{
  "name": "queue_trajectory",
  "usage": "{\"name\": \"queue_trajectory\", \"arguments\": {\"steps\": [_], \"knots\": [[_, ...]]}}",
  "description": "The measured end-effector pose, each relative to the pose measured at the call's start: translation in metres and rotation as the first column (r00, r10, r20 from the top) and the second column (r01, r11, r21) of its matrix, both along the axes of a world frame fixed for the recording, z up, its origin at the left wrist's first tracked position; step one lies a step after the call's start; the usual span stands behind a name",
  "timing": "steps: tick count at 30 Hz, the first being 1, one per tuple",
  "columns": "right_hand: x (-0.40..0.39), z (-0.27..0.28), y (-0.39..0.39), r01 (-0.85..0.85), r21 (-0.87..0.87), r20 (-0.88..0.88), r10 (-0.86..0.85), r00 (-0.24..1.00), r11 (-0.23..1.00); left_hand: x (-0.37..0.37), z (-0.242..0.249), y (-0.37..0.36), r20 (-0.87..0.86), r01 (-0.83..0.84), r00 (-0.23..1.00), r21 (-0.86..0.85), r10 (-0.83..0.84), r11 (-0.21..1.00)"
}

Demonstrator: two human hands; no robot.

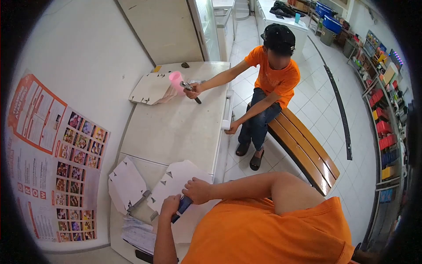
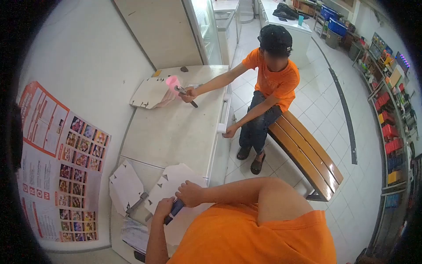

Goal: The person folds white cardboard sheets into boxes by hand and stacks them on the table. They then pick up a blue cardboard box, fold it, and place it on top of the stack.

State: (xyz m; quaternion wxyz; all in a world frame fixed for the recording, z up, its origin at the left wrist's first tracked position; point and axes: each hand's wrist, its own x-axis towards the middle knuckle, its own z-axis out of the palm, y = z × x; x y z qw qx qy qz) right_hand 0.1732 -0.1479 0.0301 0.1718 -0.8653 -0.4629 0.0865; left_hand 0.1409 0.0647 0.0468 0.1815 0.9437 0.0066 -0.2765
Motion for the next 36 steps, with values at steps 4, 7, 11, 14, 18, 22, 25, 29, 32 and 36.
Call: {"name": "queue_trajectory", "arguments": {"steps": [4, 7, 11, 14, 18, 22, 25, 29, 32, 36], "knots": [[-0.011, 0.002, -0.009, -0.031, 0.164, 0.093, 0.016, 0.996, 0.986, -0.021, -0.004, -0.013, 0.127, -0.101, 0.988, 0.088, 0.089, 0.991], [-0.009, 0.006, -0.005, -0.044, 0.160, 0.083, 0.031, 0.996, 0.986, -0.024, -0.024, -0.008, 0.230, -0.116, 0.969, 0.081, 0.095, 0.990], [0.026, 0.010, 0.032, 0.080, -0.008, -0.421, -0.076, 0.904, 0.997, -0.030, -0.046, 0.003, 0.410, -0.074, 0.909, -0.024, 0.077, 0.997], [0.081, 0.013, 0.058, -0.029, -0.177, -0.643, -0.093, 0.760, 0.984, -0.033, -0.023, -0.009, 0.419, -0.067, 0.904, -0.059, 0.085, 0.996], [0.078, -0.023, 0.061, -0.173, -0.234, -0.301, 0.098, 0.949, 0.957, -0.034, -0.008, -0.014, 0.412, -0.044, 0.910, -0.035, 0.055, 0.998], [0.038, -0.009, 0.034, 0.050, -0.128, -0.253, -0.082, 0.964, 0.990, -0.037, -0.025, -0.009, 0.408, -0.046, 0.912, -0.003, 0.043, 0.999], [0.036, -0.020, 0.035, 0.063, -0.023, -0.190, -0.066, 0.980, 0.998, -0.041, -0.038, -0.009, 0.442, -0.063, 0.897, 0.096, 0.014, 0.993], [0.047, -0.033, 0.037, 0.045, -0.012, -0.140, -0.046, 0.989, 0.999, -0.029, -0.041, -0.012, 0.458, -0.132, 0.888, 0.154, 0.048, 0.979], [0.047, -0.022, 0.037, 0.227, 0.019, -0.169, -0.221, 0.961, 0.974, -0.024, -0.053, 0.007, 0.463, -0.074, 0.886, 0.090, 0.024, 0.993], [0.088, -0.019, 0.006, 0.397, -0.023, -0.995, -0.060, 0.082, 0.918, -0.042, -0.007, 0.031, 0.357, -0.036, 0.911, -0.432, 0.207, 0.901]]}}
